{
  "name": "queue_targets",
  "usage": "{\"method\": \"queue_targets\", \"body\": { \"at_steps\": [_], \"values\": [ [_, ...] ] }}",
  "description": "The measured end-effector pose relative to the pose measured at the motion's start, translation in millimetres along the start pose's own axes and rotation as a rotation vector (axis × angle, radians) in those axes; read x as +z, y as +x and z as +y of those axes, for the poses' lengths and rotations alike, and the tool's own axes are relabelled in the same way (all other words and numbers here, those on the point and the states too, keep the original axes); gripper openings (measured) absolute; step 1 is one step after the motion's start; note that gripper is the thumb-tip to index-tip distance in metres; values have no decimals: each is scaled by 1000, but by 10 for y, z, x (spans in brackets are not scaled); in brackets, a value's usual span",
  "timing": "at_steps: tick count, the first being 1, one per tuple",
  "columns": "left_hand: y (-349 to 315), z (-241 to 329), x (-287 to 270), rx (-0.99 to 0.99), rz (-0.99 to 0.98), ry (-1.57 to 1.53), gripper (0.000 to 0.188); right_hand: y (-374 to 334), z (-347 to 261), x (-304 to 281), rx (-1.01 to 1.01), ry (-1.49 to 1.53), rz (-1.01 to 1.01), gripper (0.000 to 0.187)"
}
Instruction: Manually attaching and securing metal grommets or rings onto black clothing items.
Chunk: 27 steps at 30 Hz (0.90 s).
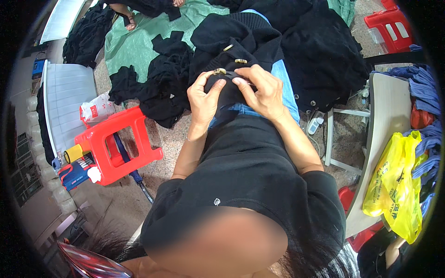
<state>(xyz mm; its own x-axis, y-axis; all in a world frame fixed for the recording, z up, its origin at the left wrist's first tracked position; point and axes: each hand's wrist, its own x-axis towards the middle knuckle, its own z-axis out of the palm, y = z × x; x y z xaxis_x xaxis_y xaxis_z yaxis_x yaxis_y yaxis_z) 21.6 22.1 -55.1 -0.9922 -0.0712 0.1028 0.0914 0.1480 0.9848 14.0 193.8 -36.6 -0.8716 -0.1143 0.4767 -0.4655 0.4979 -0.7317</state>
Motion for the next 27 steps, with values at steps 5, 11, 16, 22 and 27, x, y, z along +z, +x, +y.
{"method": "queue_targets", "body": {
  "at_steps": [5, 11, 16, 22, 27],
  "values": [
    [7, 70, 11, 23, -18, 13, 16, -16, 46, 30, -122, -101, 15, 19],
    [2, 85, 13, 16, -28, 33, 16, -2, 7, 33, -123, -87, 12, 20],
    [5, 119, 40, 45, -15, 41, 18, -4, 9, 43, -127, -78, 18, 21],
    [3, 120, 42, 66, -15, 71, 18, -10, 31, 67, -142, -119, 40, 20],
    [6, 115, 43, 68, -14, 73, 18, -13, 29, 63, -128, -106, 42, 18]
  ]
}}
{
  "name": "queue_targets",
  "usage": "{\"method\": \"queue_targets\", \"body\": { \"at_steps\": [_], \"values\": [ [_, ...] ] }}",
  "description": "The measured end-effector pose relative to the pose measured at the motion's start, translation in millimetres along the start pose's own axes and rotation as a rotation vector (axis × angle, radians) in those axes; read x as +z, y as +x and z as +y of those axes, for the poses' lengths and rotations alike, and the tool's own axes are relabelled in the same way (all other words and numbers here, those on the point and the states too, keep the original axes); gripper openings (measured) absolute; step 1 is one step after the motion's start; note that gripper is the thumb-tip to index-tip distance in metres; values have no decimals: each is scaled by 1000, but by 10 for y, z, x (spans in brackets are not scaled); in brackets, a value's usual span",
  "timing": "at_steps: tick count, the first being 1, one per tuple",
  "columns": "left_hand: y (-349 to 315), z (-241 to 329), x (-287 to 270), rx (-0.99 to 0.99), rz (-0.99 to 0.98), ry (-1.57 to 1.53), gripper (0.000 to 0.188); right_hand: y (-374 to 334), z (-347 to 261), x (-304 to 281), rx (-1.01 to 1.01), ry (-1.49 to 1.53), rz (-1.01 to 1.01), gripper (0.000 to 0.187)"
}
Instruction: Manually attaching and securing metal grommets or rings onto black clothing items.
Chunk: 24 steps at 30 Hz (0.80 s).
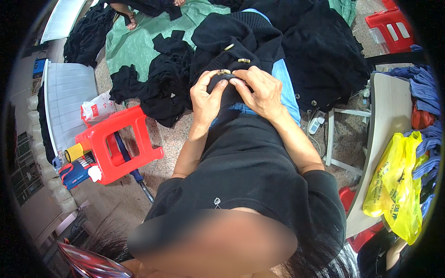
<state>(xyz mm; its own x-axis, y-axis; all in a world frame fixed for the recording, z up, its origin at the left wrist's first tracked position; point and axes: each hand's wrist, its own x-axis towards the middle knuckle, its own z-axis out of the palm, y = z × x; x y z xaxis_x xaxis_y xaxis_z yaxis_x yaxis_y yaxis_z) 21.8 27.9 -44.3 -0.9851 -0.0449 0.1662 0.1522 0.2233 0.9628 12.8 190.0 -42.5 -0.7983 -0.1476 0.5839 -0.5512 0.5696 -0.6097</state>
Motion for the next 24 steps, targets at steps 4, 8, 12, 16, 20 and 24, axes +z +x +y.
{"method": "queue_targets", "body": {
  "at_steps": [4, 8, 12, 16, 20, 24],
  "values": [
    [1, 0, 4, 6, 4, 5, 18, 12, -12, 5, 9, 14, 2, 17],
    [-7, -1, 5, 12, 0, 12, 18, 5, -15, 21, 7, -5, 6, 17],
    [-10, -22, 3, -43, -13, -47, 18, -89, -35, 75, 394, 379, 72, 13],
    [-3, 7, 16, -48, -19, -54, 18, -15, 43, 75, 581, 783, 43, 28],
    [3, 65, 80, -94, -17, -335, 29, 12, 88, 63, 536, 582, -70, 14],
    [-55, -46, -84, -333, -191, -412, 29, 256, 305, -51, 523, 392, 334, 11]
  ]
}}
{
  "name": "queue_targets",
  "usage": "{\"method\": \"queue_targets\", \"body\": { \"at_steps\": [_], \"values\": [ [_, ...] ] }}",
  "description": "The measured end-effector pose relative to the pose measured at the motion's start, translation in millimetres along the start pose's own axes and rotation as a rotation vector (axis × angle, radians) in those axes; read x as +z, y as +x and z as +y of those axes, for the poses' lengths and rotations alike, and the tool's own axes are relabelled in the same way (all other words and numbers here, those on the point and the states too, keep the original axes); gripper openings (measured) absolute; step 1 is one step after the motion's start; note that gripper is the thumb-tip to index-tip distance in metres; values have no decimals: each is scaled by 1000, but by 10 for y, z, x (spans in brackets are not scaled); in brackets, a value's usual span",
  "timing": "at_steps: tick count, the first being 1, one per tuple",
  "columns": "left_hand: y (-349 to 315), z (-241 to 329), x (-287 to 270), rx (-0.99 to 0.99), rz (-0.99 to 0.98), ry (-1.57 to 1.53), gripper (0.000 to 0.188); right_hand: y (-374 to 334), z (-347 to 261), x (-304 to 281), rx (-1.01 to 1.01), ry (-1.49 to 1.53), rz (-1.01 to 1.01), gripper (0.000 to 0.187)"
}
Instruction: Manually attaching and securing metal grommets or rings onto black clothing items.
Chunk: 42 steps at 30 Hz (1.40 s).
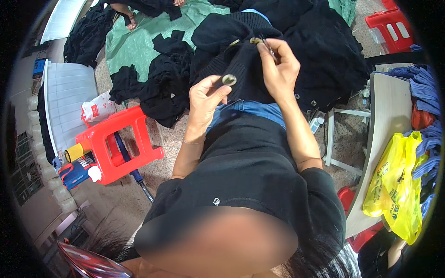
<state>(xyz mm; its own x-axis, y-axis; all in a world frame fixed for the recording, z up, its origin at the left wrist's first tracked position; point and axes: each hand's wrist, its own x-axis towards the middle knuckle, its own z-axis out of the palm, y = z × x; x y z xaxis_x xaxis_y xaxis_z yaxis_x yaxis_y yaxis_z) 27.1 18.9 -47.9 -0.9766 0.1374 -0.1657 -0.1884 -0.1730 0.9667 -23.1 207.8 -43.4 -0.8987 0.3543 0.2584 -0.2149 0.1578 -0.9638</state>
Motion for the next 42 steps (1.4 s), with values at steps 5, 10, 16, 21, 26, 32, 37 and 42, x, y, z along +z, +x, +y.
{"method": "queue_targets", "body": {
  "at_steps": [5, 10, 16, 21, 26, 32, 37, 42],
  "values": [
    [23, 44, 52, -69, 35, -266, 21, 27, -152, 3, -219, -411, -1, 23],
    [16, 47, 57, -105, 76, -400, 22, -180, -176, -96, -446, -168, -403, 35],
    [1, 40, 109, -54, 132, -448, 18, -380, -324, -32, -279, -268, -283, 30],
    [-30, -37, 282, -1, 181, -539, 15, -573, -352, 84, -293, -312, -221, 20],
    [-52, -99, 323, 54, 177, -668, 16, -600, -278, 111, -386, -362, -186, 23],
    [-60, -103, 340, 41, 185, -665, 16, -583, -245, 112, -443, -381, -157, 20],
    [-62, -45, 337, 16, 184, -624, 16, -537, -280, 100, -290, -334, -98, 16],
    [-55, -77, 318, 16, 209, -633, 15, -575, -347, 64, -344, -326, -158, 19]
  ]
}}
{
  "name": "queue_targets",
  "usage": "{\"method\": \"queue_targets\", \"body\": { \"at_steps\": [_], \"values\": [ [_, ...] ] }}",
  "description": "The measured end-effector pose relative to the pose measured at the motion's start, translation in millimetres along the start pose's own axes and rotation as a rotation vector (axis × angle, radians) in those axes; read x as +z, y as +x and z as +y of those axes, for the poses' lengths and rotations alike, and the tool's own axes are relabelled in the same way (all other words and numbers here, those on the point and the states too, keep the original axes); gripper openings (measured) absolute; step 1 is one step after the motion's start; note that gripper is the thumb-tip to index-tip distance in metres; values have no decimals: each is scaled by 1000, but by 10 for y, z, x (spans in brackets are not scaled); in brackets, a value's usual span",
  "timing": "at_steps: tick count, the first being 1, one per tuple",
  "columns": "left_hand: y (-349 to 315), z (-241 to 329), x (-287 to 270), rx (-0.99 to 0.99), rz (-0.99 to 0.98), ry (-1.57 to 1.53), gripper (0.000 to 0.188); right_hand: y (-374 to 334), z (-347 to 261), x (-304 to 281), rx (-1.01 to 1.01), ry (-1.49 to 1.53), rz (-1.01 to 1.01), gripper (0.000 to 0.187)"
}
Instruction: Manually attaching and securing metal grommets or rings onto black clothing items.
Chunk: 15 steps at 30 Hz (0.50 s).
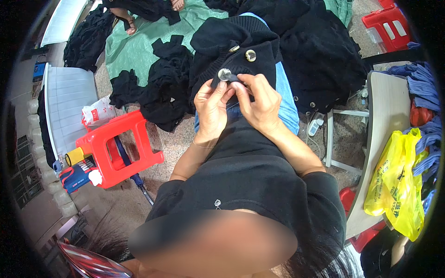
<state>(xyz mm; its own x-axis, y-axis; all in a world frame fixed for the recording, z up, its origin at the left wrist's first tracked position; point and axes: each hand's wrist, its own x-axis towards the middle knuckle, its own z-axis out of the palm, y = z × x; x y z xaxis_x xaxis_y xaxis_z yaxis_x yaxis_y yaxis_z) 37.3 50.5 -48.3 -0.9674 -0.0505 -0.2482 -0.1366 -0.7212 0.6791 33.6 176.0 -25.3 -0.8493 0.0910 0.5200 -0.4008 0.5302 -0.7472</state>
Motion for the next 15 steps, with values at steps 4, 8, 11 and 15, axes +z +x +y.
{"method": "queue_targets", "body": {
  "at_steps": [4, 8, 11, 15],
  "values": [
    [-2, -11, -2, 11, -34, -28, 15, -38, 11, 39, -22, -30, -8, 19],
    [-8, 2, 21, 9, -24, 4, 15, -33, 63, 68, -82, -79, 14, 18],
    [-7, 12, 29, 7, -23, 19, 14, -15, 54, 65, -36, -35, 1, 16],
    [10, 30, 39, -4, -18, 26, 14, 4, 45, 54, 99, 27, 56, 16]
  ]
}}
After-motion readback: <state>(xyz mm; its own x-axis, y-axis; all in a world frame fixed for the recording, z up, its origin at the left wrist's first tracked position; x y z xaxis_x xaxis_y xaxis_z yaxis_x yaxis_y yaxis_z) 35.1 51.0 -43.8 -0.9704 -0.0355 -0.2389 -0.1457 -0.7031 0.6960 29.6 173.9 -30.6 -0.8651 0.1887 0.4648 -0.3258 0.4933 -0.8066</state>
